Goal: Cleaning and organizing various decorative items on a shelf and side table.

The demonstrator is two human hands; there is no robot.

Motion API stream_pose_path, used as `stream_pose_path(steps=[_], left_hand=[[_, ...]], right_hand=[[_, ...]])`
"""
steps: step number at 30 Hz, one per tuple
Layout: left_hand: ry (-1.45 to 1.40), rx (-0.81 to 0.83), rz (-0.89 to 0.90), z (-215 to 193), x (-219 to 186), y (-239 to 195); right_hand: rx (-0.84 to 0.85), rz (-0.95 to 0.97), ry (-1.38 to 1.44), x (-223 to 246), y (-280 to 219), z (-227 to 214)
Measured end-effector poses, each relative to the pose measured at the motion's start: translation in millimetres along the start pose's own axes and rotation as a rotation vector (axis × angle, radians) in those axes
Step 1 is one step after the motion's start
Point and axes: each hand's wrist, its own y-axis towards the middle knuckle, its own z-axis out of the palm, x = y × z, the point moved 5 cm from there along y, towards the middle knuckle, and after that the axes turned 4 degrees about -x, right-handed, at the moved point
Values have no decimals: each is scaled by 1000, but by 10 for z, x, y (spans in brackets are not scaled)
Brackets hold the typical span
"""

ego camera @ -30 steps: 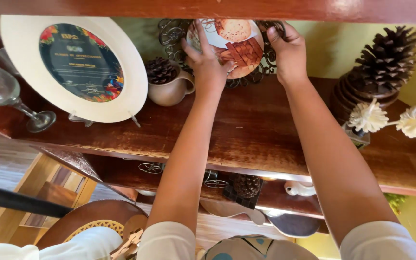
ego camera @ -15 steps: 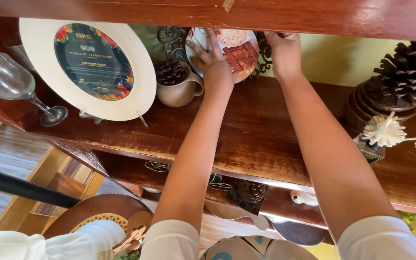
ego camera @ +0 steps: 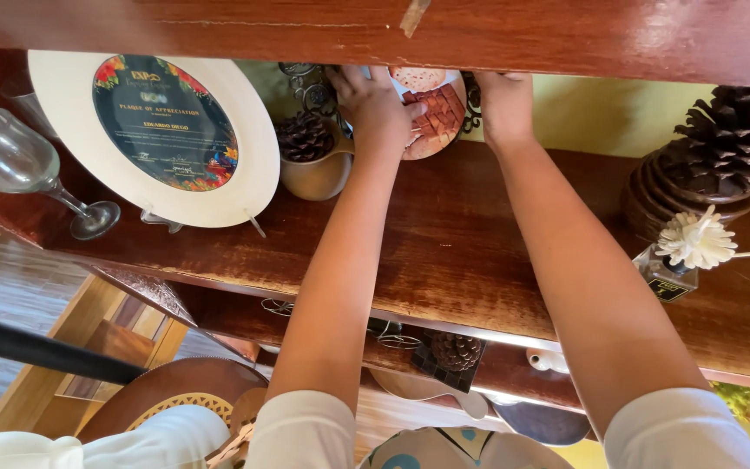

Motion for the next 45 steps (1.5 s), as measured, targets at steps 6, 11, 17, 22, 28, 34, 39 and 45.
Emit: stream_pose_path(steps=[6, 11, 17, 22, 28, 34, 39, 45], left_hand=[[-131, -225, 173, 221, 229, 173], [-206, -197, 100, 238, 373, 278], [-274, -149, 26, 411, 603, 523], [-168, -202, 121, 523, 760, 668], [20, -293, 328, 694, 869, 828], [-61, -285, 257, 642, 884, 856], [-152, -271, 198, 438, 776, 782], [-381, -214, 136, 305, 629, 713]], right_hand=[[-15, -17, -53, -14, 26, -24], [-8, -19, -62, -151, 80, -130], [-15, -35, -115, -140, 125, -165], [-17, 8, -93, -110, 122, -124], [-26, 24, -148, -170, 129, -69], [-20, 6, -248, -440, 267, -179], [-37, -33, -337, -411, 226, -138], [-20, -430, -918, -1158, 559, -449]])
